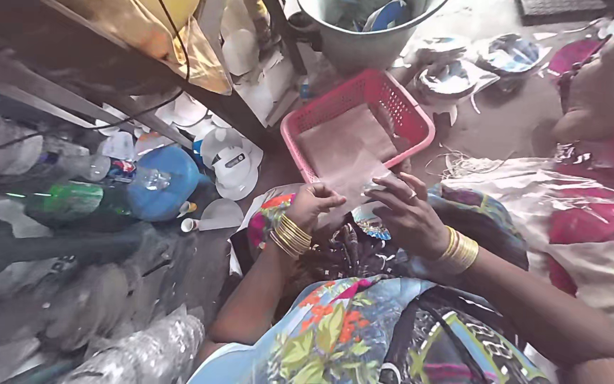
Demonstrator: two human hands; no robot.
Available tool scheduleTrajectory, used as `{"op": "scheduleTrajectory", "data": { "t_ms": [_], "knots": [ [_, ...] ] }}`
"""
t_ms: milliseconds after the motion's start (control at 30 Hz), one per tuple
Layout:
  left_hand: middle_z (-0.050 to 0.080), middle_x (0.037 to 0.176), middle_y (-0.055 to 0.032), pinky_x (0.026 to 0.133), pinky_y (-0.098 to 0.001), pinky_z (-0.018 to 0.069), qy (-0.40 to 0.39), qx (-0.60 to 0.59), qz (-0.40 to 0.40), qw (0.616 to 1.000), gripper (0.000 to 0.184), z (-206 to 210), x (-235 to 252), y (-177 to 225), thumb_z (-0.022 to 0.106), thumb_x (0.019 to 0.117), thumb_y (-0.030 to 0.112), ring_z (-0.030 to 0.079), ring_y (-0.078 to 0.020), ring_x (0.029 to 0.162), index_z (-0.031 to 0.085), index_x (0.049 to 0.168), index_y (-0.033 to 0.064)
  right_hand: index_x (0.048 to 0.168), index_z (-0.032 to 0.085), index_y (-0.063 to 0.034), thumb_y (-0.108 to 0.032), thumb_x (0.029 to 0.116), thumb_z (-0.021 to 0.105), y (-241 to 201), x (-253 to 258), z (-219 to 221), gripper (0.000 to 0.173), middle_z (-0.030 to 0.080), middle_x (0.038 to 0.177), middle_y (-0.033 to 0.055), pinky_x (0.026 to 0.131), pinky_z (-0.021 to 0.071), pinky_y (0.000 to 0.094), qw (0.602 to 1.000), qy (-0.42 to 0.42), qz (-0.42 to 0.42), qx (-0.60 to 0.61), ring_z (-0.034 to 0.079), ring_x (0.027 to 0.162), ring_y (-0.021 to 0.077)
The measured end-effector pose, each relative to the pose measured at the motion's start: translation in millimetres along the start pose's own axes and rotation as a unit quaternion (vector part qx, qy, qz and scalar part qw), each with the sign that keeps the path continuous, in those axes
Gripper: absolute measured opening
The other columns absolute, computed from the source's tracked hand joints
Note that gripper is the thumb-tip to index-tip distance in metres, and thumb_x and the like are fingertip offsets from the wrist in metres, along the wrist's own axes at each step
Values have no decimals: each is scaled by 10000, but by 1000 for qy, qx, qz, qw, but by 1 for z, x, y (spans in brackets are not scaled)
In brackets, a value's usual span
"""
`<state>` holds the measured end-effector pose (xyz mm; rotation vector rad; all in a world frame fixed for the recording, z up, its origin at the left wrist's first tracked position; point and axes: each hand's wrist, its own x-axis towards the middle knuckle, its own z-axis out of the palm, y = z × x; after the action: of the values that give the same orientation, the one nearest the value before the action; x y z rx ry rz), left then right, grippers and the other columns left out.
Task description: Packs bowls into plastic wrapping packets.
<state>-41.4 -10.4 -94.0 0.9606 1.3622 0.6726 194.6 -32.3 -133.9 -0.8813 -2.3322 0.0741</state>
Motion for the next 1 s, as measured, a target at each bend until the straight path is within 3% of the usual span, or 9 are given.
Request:
{"op": "scheduleTrajectory", "data": {
  "t_ms": [100,233,367,533,633,700,800,900,1000],
  "knots": [
    [646,683,32,648,-195,506,-12,6,20,1000,151,-10,2,3,772,839,-32,592,-30,633,654,777,39,905,717,-97,-50,1002,513,-8,3,-4,230,731,1225,67,1187,283,530,1000,23,-4,20,569,1319,269],
    [632,691,52,662,-177,510,-100,4,18,995,190,1,3,2,740,850,-64,597,-12,652,616,775,58,1145,750,-166,-36,1008,533,-10,18,0,288,745,1196,43,1189,274,534,998,36,-39,23,565,1321,261],
    [634,655,50,635,-181,515,-111,-63,1,992,223,4,0,-4,718,846,-88,595,-15,612,614,727,69,942,768,-117,-40,988,564,-1,19,19,223,767,999,60,1151,322,502,995,77,-51,39,644,1174,247],
    [647,759,-1,641,-222,538,-2,-115,11,993,105,-15,4,-12,646,960,-9,621,-67,676,613,874,41,1023,745,-142,-86,1025,553,0,-4,15,200,740,1220,55,1166,320,464,994,84,-59,20,597,1271,233],
    [646,760,10,552,-194,505,91,-4,115,989,139,-23,8,-7,727,896,-19,589,-40,595,614,935,52,995,677,-144,-111,1041,491,-9,-19,10,195,659,1383,42,1165,293,487,998,21,-62,-12,545,1334,241],
    [646,824,-28,600,-222,567,102,67,232,965,191,-24,10,-3,734,867,-47,626,-61,634,607,993,20,906,663,-131,-119,1012,478,-14,-23,4,213,612,1448,82,1176,268,555,998,-32,-47,-9,501,1398,286],
    [718,916,-118,756,-338,595,82,232,395,885,73,-18,10,2,640,876,-70,696,-161,803,705,882,-38,875,701,-126,-187,969,517,-19,-13,-15,216,577,1476,133,1145,278,629,997,-76,-12,22,473,1419,345],
    [739,1035,-156,841,-442,587,44,374,433,819,203,-5,-3,13,589,835,-67,715,-283,961,773,892,-2,986,732,-112,-146,1010,522,-32,10,-35,214,682,1315,113,1113,336,468,998,26,-12,51,572,1278,257],
    [733,1099,-158,867,-431,590,26,398,434,808,172,7,-12,15,656,865,-20,713,-291,1009,770,993,-10,986,723,-67,-28,1000,524,-46,30,-37,203,752,1108,90,966,503,395,995,51,-51,74,684,1084,223]
  ]
}}
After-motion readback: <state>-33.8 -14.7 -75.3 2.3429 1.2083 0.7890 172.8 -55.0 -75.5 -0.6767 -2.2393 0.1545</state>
